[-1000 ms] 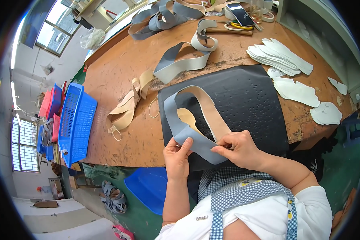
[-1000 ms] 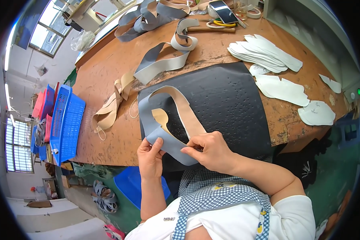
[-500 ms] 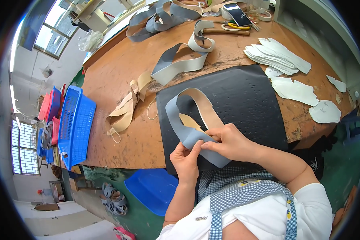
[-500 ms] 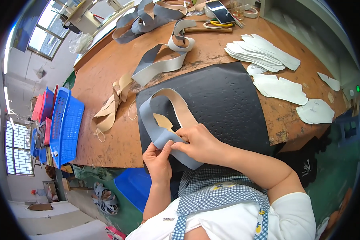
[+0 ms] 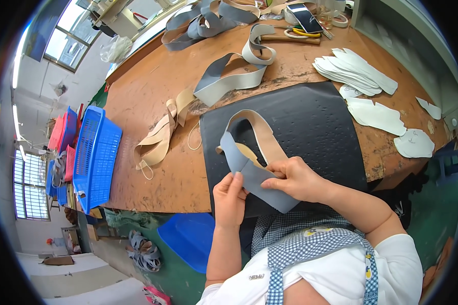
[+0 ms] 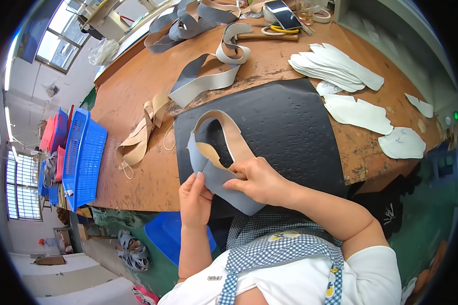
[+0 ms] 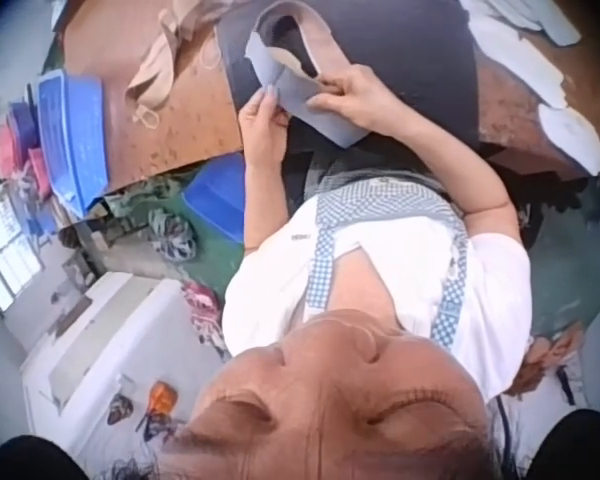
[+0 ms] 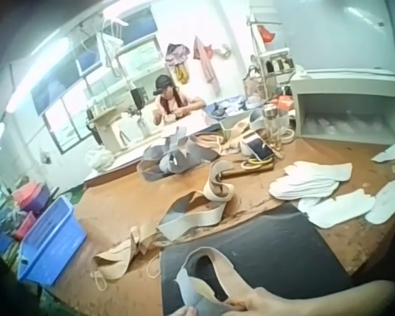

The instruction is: Manually aligning and assembling leather shoe upper components on a workbench.

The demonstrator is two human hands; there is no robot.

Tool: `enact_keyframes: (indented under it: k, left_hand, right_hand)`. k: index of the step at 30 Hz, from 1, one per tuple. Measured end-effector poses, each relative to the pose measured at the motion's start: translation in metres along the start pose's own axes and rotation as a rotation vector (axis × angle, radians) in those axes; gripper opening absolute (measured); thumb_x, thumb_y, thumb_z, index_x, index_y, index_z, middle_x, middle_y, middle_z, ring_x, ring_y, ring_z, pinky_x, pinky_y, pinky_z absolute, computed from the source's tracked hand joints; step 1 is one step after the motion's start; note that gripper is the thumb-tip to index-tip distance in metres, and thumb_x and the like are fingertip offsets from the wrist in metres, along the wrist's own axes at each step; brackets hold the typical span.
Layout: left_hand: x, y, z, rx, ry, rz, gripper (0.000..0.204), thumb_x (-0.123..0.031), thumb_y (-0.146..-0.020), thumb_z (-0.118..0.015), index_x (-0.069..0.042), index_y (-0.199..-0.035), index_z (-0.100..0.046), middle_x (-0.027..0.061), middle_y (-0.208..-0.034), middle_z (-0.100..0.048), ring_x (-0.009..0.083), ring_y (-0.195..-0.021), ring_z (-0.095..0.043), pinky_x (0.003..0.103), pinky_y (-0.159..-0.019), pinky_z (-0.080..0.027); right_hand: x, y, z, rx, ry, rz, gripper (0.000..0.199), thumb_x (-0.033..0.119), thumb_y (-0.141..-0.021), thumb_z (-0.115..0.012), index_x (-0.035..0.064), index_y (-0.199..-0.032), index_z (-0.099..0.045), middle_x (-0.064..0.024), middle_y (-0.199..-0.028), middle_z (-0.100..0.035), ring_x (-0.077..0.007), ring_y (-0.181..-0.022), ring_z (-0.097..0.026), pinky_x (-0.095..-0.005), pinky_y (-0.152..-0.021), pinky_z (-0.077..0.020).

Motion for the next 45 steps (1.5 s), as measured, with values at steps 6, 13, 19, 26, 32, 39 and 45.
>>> enact_keyframes:
  k: [6, 13, 19, 26, 32, 39, 45]
  left_hand:
    - [0.010, 0.000, 0.008, 0.160, 0.374, 0.248, 0.025, -0.007, -0.097, -0.057, 0.005, -0.117, -0.063, 0.0123, -0.111, -0.070, 0.0194, -0.096, -0.070, 0.033, -0.086, -0.057]
    - [0.014, 0.007, 0.000, 0.178, 0.151, 0.174, 0.033, -0.020, -0.102, -0.056, 0.007, -0.121, -0.061, 0.0138, -0.114, -0.070, 0.0188, -0.099, -0.069, 0.033, -0.087, -0.057]
    - [0.003, 0.004, -0.008, 0.161, 0.406, 0.254, 0.038, -0.024, -0.105, -0.049, 0.008, -0.121, -0.060, 0.0164, -0.120, -0.067, 0.0224, -0.105, -0.068, 0.035, -0.088, -0.057]
    - [0.018, 0.009, 0.010, 0.032, 0.201, 0.100, 0.029, -0.011, -0.097, -0.060, 0.008, -0.119, -0.062, 0.0162, -0.113, -0.069, 0.0227, -0.099, -0.070, 0.034, -0.086, -0.058]
    - [0.006, 0.013, -0.009, -0.136, 0.043, 0.019, 0.023, 0.001, -0.091, -0.065, 0.003, -0.114, -0.063, 0.0103, -0.104, -0.069, 0.0170, -0.091, -0.069, 0.031, -0.083, -0.058]
    - [0.011, 0.017, 0.001, -0.007, 0.041, -0.058, 0.033, 0.005, -0.091, -0.065, 0.000, -0.121, -0.052, 0.0086, -0.110, -0.064, 0.0184, -0.098, -0.067, 0.033, -0.087, -0.056]
    - [-0.004, 0.020, -0.008, 0.050, 0.212, 0.018, 0.025, 0.001, -0.090, -0.069, 0.001, -0.113, -0.061, 0.0081, -0.108, -0.068, 0.0154, -0.097, -0.066, 0.033, -0.091, -0.052]
  right_hand:
    - [0.007, 0.011, -0.006, -0.019, -0.043, 0.145, 0.048, 0.013, -0.090, -0.071, -0.0014, -0.132, -0.053, -0.0129, -0.078, -0.073, -0.0146, -0.073, -0.070, -0.0292, -0.071, -0.0533]
    - [0.018, 0.017, -0.003, -0.087, 0.156, 0.215, 0.041, 0.015, -0.090, -0.072, 0.0019, -0.127, -0.058, -0.0106, -0.077, -0.071, -0.0158, -0.072, -0.070, -0.0290, -0.065, -0.0547]
    - [0.005, 0.016, -0.002, -0.131, -0.041, 0.244, 0.019, 0.011, -0.084, -0.077, 0.0034, -0.101, -0.072, -0.0094, -0.103, -0.065, -0.0174, -0.092, -0.066, -0.0295, -0.079, -0.0551]
    - [0.006, 0.020, -0.007, 0.019, -0.067, 0.317, 0.011, 0.005, -0.079, -0.080, 0.0095, -0.089, -0.077, -0.0095, -0.136, -0.049, -0.0240, -0.129, -0.048, -0.0408, -0.106, -0.0434]
    - [0.005, 0.026, -0.006, -0.034, -0.122, 0.383, 0.022, 0.007, -0.081, -0.079, 0.0088, -0.102, -0.072, -0.0145, -0.134, -0.047, -0.0288, -0.131, -0.046, -0.0427, -0.105, -0.0423]
    - [0.006, 0.023, -0.005, -0.117, -0.065, 0.097, 0.053, 0.007, -0.087, -0.074, 0.0023, -0.133, -0.049, -0.0134, -0.097, -0.070, -0.0211, -0.092, -0.069, -0.0366, -0.086, -0.0550]
    - [0.002, 0.022, -0.007, -0.095, 0.022, 0.100, 0.046, 0.008, -0.086, -0.075, -0.0034, -0.125, -0.054, -0.0128, -0.084, -0.074, -0.0163, -0.080, -0.072, -0.0302, -0.077, -0.0555]
Point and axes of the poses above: each hand's wrist, its own y-axis away from the middle knuckle, its own z-axis out of the back of the hand, x = y × z, the point moved 3 cm from there along -y, towards the middle knuckle
